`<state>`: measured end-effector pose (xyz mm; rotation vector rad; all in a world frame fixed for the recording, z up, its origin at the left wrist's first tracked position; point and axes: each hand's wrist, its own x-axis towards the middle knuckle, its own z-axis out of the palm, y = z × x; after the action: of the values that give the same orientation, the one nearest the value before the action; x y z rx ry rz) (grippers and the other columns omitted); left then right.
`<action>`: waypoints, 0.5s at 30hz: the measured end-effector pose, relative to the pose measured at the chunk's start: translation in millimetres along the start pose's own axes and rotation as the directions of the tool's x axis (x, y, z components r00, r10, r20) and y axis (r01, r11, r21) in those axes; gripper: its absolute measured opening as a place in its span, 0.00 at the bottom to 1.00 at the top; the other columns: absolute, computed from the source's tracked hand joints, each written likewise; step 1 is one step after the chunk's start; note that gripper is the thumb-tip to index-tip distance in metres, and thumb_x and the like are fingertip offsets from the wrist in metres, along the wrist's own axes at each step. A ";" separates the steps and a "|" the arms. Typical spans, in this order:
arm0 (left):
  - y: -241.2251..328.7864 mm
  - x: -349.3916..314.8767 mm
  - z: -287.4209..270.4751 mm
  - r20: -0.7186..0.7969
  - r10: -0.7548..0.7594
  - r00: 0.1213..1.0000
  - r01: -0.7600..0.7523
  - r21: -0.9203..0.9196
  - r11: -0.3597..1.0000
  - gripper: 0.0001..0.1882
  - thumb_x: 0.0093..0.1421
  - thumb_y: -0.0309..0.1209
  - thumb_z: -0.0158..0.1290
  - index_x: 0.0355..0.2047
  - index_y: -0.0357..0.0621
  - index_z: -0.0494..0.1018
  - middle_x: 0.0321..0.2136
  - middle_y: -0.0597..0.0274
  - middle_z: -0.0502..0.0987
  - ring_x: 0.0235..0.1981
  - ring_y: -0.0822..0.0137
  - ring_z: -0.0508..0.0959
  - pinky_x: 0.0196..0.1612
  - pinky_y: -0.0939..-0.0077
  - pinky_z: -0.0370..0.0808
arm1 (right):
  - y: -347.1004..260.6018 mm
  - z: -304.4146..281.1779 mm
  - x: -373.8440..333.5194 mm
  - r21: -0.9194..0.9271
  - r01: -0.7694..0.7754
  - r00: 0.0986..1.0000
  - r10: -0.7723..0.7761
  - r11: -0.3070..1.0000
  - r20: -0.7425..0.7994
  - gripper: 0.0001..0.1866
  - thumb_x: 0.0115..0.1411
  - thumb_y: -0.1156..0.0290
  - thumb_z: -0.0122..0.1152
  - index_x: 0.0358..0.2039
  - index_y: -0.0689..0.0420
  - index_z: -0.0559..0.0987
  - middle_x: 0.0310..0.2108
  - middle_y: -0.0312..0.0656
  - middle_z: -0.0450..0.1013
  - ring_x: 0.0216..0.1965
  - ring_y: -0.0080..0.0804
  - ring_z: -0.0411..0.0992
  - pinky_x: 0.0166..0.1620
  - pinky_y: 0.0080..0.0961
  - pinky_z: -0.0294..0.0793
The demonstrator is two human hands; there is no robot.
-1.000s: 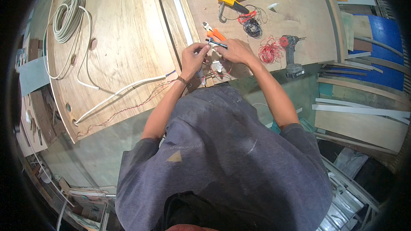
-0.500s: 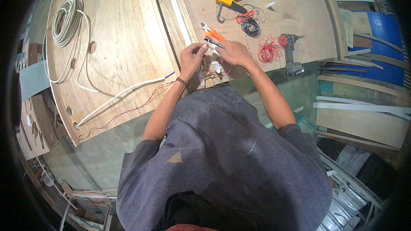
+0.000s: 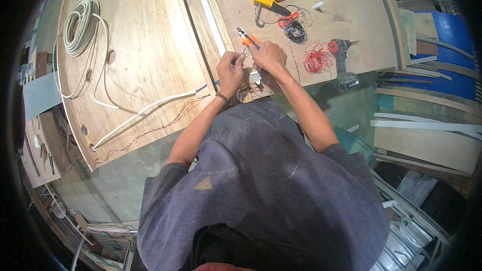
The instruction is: The person wraps tape around wire connections on a wooden board, secures a long cable through holes in the board, and then uses pliers to strip the end of a cable.
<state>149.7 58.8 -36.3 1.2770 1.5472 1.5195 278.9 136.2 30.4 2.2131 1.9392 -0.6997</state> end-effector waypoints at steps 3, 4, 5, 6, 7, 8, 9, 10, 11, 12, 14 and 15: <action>-0.9 2.5 -7.3 -0.057 0.026 0.998 -0.023 0.053 0.998 0.06 0.62 0.26 0.60 0.33 0.34 0.79 0.25 0.56 0.78 0.25 0.66 0.78 0.29 0.72 0.74 | 70.9 -8.0 44.5 0.089 -0.092 0.982 0.105 0.992 -0.157 0.23 0.63 0.52 0.53 0.28 0.59 0.84 0.26 0.48 0.81 0.33 0.48 0.81 0.41 0.45 0.78; -2.2 2.7 -11.0 -0.069 0.034 0.997 -0.029 0.072 0.997 0.06 0.62 0.26 0.60 0.33 0.34 0.79 0.25 0.56 0.78 0.25 0.67 0.79 0.29 0.73 0.75 | 87.8 -31.3 46.9 0.211 -0.088 0.987 0.113 0.974 -0.111 0.22 0.63 0.53 0.54 0.38 0.60 0.83 0.33 0.55 0.81 0.39 0.53 0.81 0.43 0.49 0.77; 0.2 1.1 -12.1 -0.027 -0.081 0.996 0.080 -0.027 0.996 0.06 0.63 0.27 0.60 0.34 0.34 0.79 0.27 0.57 0.79 0.25 0.68 0.80 0.28 0.74 0.76 | 98.9 -37.2 47.3 0.155 -0.037 0.981 0.065 0.987 -0.181 0.20 0.63 0.54 0.54 0.38 0.59 0.83 0.33 0.56 0.81 0.39 0.54 0.80 0.43 0.49 0.77; 4.8 1.4 -11.0 0.022 -0.189 0.982 0.191 -0.125 0.974 0.07 0.63 0.27 0.61 0.34 0.34 0.80 0.28 0.58 0.80 0.25 0.69 0.81 0.27 0.75 0.77 | 108.1 -44.0 49.0 0.090 0.014 0.968 0.009 0.996 -0.251 0.19 0.64 0.55 0.54 0.39 0.58 0.83 0.34 0.56 0.81 0.39 0.56 0.80 0.43 0.50 0.77; 7.4 2.4 -10.1 0.082 -0.289 0.954 0.300 -0.215 0.929 0.07 0.63 0.27 0.61 0.35 0.34 0.80 0.29 0.58 0.80 0.25 0.70 0.82 0.26 0.76 0.79 | 110.6 -49.6 47.5 0.022 0.060 0.947 -0.050 0.998 -0.317 0.18 0.65 0.56 0.54 0.39 0.57 0.82 0.34 0.57 0.80 0.39 0.57 0.80 0.43 0.50 0.77; 4.2 3.5 -11.4 0.069 -0.302 0.951 0.310 -0.241 0.920 0.09 0.63 0.29 0.62 0.38 0.34 0.82 0.30 0.58 0.82 0.26 0.72 0.84 0.24 0.78 0.81 | 106.6 -44.4 39.2 -0.079 0.051 0.950 -0.073 0.996 -0.305 0.16 0.64 0.57 0.56 0.40 0.55 0.81 0.34 0.57 0.80 0.39 0.60 0.79 0.43 0.52 0.77; 4.3 4.0 -10.6 0.083 -0.329 0.941 0.339 -0.227 0.913 0.09 0.63 0.29 0.62 0.38 0.33 0.82 0.29 0.58 0.83 0.25 0.72 0.83 0.24 0.78 0.81 | 108.1 -37.8 36.3 -0.117 0.066 0.962 -0.094 0.991 -0.255 0.16 0.64 0.56 0.56 0.40 0.55 0.81 0.35 0.58 0.80 0.39 0.60 0.79 0.43 0.53 0.77; 8.9 3.1 -11.2 0.102 -0.357 0.929 0.371 -0.213 0.904 0.10 0.63 0.29 0.63 0.38 0.32 0.82 0.29 0.57 0.83 0.25 0.72 0.83 0.24 0.78 0.81 | 115.8 -24.0 33.2 -0.153 0.077 0.973 -0.107 0.985 -0.203 0.16 0.64 0.56 0.57 0.39 0.55 0.81 0.36 0.58 0.80 0.39 0.60 0.78 0.43 0.53 0.77; 14.1 2.5 -12.2 0.116 -0.387 0.915 0.403 -0.200 0.893 0.11 0.63 0.29 0.63 0.39 0.32 0.82 0.28 0.56 0.83 0.24 0.72 0.83 0.24 0.78 0.80 | 124.2 -9.9 31.2 -0.191 0.093 0.982 -0.122 0.977 -0.147 0.16 0.64 0.56 0.57 0.39 0.56 0.81 0.36 0.58 0.80 0.40 0.61 0.78 0.43 0.53 0.76; 21.9 3.3 -14.0 0.130 -0.366 0.922 0.383 -0.157 0.910 0.12 0.62 0.30 0.63 0.39 0.31 0.82 0.25 0.56 0.83 0.23 0.72 0.83 0.23 0.79 0.79 | 134.6 5.2 30.0 -0.137 0.070 0.980 -0.094 0.988 -0.175 0.17 0.63 0.56 0.59 0.38 0.57 0.81 0.38 0.57 0.80 0.40 0.61 0.78 0.43 0.53 0.76; 14.6 1.8 -12.8 0.119 -0.344 0.931 0.362 -0.206 0.909 0.12 0.63 0.31 0.63 0.38 0.31 0.82 0.25 0.57 0.83 0.22 0.73 0.82 0.23 0.80 0.79 | 113.3 3.8 10.7 -0.091 0.124 0.955 -0.144 0.988 -0.261 0.18 0.62 0.54 0.60 0.38 0.58 0.82 0.39 0.57 0.79 0.40 0.62 0.78 0.43 0.54 0.76; 9.6 1.5 -12.2 0.122 -0.331 0.936 0.351 -0.225 0.909 0.12 0.63 0.31 0.63 0.38 0.31 0.82 0.25 0.57 0.83 0.22 0.73 0.82 0.23 0.80 0.78 | 100.0 3.0 1.2 -0.061 0.145 0.940 -0.157 0.988 -0.304 0.19 0.62 0.53 0.60 0.39 0.58 0.82 0.39 0.57 0.79 0.41 0.62 0.77 0.44 0.54 0.75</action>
<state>140.1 54.4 -24.9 0.8643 1.3949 1.3624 374.5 118.7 6.2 2.2827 2.2653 -0.3429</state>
